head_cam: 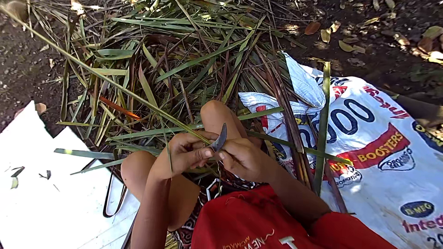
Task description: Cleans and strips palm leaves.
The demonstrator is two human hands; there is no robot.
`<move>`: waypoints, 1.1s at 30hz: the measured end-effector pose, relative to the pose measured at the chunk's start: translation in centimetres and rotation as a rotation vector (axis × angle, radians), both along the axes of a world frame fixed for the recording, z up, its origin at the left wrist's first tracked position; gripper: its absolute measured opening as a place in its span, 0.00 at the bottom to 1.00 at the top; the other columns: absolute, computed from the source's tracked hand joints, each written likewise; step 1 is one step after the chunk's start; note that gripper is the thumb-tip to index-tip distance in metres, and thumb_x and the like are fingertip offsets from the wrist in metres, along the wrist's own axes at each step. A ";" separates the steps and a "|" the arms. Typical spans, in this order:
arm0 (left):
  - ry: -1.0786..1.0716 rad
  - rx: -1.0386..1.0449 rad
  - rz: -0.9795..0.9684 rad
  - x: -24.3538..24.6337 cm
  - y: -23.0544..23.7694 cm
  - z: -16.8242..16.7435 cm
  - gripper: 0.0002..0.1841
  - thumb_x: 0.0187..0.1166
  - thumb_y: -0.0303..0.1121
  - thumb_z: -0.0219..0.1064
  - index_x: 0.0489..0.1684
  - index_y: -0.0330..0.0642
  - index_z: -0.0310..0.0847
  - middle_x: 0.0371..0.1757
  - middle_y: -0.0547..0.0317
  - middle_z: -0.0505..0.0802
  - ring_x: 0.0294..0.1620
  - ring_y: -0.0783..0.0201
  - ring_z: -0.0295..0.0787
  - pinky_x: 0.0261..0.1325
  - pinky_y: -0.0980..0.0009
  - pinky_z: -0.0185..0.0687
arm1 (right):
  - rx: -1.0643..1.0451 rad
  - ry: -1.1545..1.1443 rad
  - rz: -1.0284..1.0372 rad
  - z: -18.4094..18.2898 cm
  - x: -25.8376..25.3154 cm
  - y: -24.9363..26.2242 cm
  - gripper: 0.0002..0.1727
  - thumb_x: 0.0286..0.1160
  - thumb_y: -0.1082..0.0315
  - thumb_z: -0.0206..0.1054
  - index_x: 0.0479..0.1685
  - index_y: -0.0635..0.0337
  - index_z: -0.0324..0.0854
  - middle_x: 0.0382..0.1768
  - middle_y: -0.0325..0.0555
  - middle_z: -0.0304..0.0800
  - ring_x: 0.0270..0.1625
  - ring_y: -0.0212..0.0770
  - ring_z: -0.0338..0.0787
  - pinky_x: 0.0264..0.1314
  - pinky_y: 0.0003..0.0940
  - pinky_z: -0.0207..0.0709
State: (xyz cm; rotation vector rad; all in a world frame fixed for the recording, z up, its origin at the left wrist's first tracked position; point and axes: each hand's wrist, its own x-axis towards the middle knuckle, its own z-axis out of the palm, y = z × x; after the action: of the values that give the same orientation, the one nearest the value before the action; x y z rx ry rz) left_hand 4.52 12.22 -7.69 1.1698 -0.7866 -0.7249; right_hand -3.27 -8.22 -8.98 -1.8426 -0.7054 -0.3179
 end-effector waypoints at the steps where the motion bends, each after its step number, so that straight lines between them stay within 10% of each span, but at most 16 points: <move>1: 0.012 0.003 0.042 0.3 0.5 0.1 0.14 0.83 0.45 0.68 0.59 0.53 0.89 0.24 0.81 0.88 0.22 0.91 0.77 0.27 0.93 0.71 | -0.026 -0.013 -0.032 0.1 -0.2 0.1 0.17 0.85 0.71 0.51 0.26 0.69 0.73 0.18 0.45 0.69 0.22 0.27 0.68 0.28 0.13 0.63; 5: 0.062 -0.014 0.265 1.6 2.4 0.2 0.14 0.80 0.49 0.69 0.56 0.59 0.92 0.23 0.77 0.89 0.17 0.85 0.79 0.22 0.88 0.76 | -0.085 -0.045 -0.123 0.2 -1.3 1.1 0.17 0.84 0.70 0.51 0.23 0.65 0.72 0.16 0.45 0.69 0.21 0.31 0.71 0.27 0.17 0.66; 11: 0.139 0.015 -0.059 -1.5 -0.7 -0.5 0.11 0.83 0.41 0.69 0.59 0.54 0.87 0.26 0.81 0.88 0.25 0.91 0.79 0.30 0.93 0.74 | -0.132 -0.059 -0.166 0.0 -0.6 1.0 0.15 0.84 0.67 0.55 0.37 0.69 0.83 0.33 0.53 0.90 0.36 0.34 0.88 0.45 0.20 0.81; 16: 0.078 -0.049 0.194 0.2 1.1 0.5 0.13 0.81 0.50 0.68 0.52 0.58 0.92 0.20 0.79 0.87 0.18 0.88 0.78 0.23 0.90 0.74 | 0.420 0.404 0.277 -0.2 -1.7 0.3 0.20 0.94 0.61 0.43 0.26 0.55 0.65 0.19 0.26 0.57 0.23 0.14 0.59 0.29 0.11 0.53; 22: 0.131 0.007 0.001 -2.2 -0.5 0.1 0.12 0.83 0.45 0.67 0.55 0.54 0.90 0.26 0.82 0.89 0.24 0.90 0.79 0.28 0.91 0.74 | 0.933 0.752 0.605 -0.1 -1.9 1.2 0.21 0.91 0.54 0.51 0.21 0.39 0.69 0.16 0.13 0.61 0.20 0.11 0.62 0.22 0.10 0.54; 33: 0.174 0.128 0.388 -0.6 2.0 2.6 0.11 0.79 0.46 0.71 0.47 0.54 0.92 0.16 0.74 0.84 0.14 0.82 0.78 0.20 0.86 0.77 | 0.612 0.584 0.432 -0.9 -3.4 0.2 0.20 0.94 0.54 0.46 0.27 0.47 0.67 0.19 0.20 0.56 0.23 0.12 0.58 0.27 0.10 0.51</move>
State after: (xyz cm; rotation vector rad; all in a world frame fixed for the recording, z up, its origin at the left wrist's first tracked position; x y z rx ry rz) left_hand 3.94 14.22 -5.12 1.3078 -0.3559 -0.5485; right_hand -6.67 -8.00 -9.91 -1.0772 -0.4982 0.2642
